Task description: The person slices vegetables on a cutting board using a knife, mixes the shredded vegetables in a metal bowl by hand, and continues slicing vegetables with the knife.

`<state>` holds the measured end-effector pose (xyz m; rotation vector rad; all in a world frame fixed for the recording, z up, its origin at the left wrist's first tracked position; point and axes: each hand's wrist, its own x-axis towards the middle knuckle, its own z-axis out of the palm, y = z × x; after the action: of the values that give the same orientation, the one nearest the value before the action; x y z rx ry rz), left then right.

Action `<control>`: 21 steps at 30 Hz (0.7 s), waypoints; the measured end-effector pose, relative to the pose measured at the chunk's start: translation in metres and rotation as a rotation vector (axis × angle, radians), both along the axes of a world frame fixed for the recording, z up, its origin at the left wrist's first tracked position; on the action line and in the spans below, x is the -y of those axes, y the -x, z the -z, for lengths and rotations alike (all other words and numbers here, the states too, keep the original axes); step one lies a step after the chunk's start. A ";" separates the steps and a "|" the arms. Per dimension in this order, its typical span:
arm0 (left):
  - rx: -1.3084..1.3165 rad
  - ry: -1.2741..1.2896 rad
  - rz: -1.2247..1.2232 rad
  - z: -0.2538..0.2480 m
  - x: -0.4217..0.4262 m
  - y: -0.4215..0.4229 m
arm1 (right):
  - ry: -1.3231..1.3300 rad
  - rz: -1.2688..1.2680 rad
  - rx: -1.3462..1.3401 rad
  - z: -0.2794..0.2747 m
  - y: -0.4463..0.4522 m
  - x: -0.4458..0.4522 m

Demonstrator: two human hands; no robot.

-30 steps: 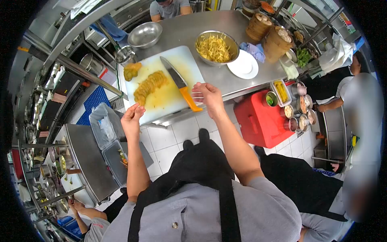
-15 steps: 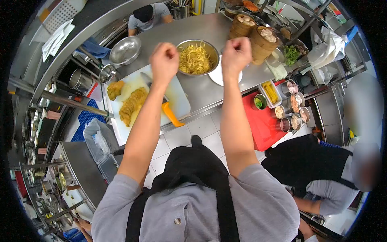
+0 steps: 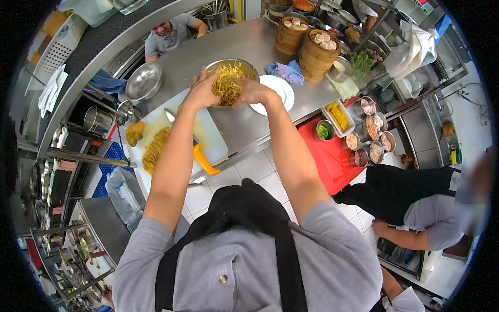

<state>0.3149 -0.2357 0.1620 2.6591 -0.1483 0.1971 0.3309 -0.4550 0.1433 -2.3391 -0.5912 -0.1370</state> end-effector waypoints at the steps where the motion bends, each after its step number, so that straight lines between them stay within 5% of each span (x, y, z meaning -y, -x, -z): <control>1: 0.164 -0.175 -0.012 0.004 0.003 0.014 | 0.015 -0.037 0.144 0.007 -0.005 0.005; 2: 0.310 -0.033 -0.106 0.009 -0.010 0.000 | 0.033 -0.063 0.294 0.014 -0.011 0.009; 3: 0.443 0.110 -0.200 0.014 -0.016 -0.006 | -0.178 0.170 0.112 -0.013 -0.010 0.014; 4: 0.433 0.109 -0.205 0.004 -0.016 -0.001 | -0.382 0.400 -0.082 -0.028 -0.007 0.016; 7: 0.240 0.431 -0.358 -0.029 -0.016 0.008 | -0.901 0.662 0.055 -0.040 -0.019 0.011; 11: -0.060 0.097 -0.018 0.010 -0.003 0.010 | -0.380 0.288 -0.004 0.008 -0.013 -0.023; 15: 0.259 0.063 -0.129 0.025 -0.048 0.050 | -0.081 0.141 0.291 0.012 0.041 -0.050; 17: 0.147 0.218 -0.050 0.026 -0.093 0.078 | -0.216 0.134 -0.260 0.000 0.075 -0.067; 18: -0.147 0.261 -0.231 0.011 -0.105 0.096 | -0.221 0.023 -0.243 0.018 0.090 -0.080; 21: 0.157 0.261 -0.184 0.099 -0.191 0.114 | -0.019 -0.045 -0.294 0.054 0.138 -0.122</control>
<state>0.2006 -0.0451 0.0626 2.3947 0.0690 0.4534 0.1926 -0.3325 0.0892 -2.2683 -0.4921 0.2181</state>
